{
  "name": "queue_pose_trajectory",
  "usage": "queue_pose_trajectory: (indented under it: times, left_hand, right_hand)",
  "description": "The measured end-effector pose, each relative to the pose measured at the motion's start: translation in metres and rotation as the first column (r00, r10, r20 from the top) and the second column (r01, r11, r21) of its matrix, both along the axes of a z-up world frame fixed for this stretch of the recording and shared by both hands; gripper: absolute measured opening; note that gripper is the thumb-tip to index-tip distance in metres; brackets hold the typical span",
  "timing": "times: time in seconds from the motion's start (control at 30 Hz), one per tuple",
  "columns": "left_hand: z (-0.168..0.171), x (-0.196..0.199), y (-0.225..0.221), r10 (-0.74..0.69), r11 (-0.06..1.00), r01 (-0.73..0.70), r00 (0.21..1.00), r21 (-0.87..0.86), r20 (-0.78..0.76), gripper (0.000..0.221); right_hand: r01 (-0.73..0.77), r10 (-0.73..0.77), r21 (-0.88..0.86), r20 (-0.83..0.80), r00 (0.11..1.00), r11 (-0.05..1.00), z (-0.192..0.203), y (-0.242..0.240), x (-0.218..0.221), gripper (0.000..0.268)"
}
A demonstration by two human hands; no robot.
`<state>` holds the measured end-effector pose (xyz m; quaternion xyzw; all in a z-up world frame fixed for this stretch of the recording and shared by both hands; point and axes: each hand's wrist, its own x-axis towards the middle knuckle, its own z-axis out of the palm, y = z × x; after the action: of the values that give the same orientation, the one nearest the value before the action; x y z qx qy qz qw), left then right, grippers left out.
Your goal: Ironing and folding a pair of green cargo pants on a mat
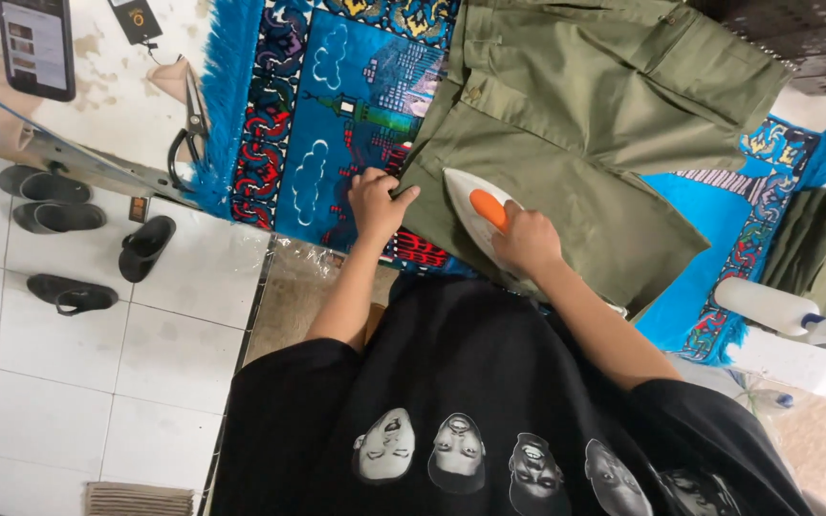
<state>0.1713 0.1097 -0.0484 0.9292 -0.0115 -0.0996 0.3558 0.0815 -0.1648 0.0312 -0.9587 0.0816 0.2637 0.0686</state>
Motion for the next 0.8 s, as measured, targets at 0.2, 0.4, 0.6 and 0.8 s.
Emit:
queue_pose_trajectory:
  times: [0.2,0.4,0.6,0.8]
  left_hand:
    - [0.014,-0.012,-0.009,0.056,0.998,-0.057,0.998,0.039,0.031,0.037]
    - [0.089,-0.071,-0.043,0.297,0.952,-0.261,0.916,-0.162,0.269,0.029]
    - [0.066,-0.130,-0.083,-0.110,0.917,-0.204,0.695,-0.341,-0.711,0.062]
    - [0.023,-0.144,-0.108,0.075,0.851,-0.402,0.732,-0.339,-0.678,0.036]
  right_hand:
    - [-0.234,0.321,-0.320,0.253,0.912,0.918,-0.002,-0.010,-0.014,0.031]
    - [0.241,-0.233,-0.053,0.125,0.964,0.969,0.008,-0.040,0.065,0.036]
    - [0.203,-0.195,0.386,-0.060,0.979,0.900,0.034,-0.050,0.056,0.036]
    - [0.034,-0.033,0.256,-0.009,0.999,0.966,0.033,-0.045,0.052,0.055]
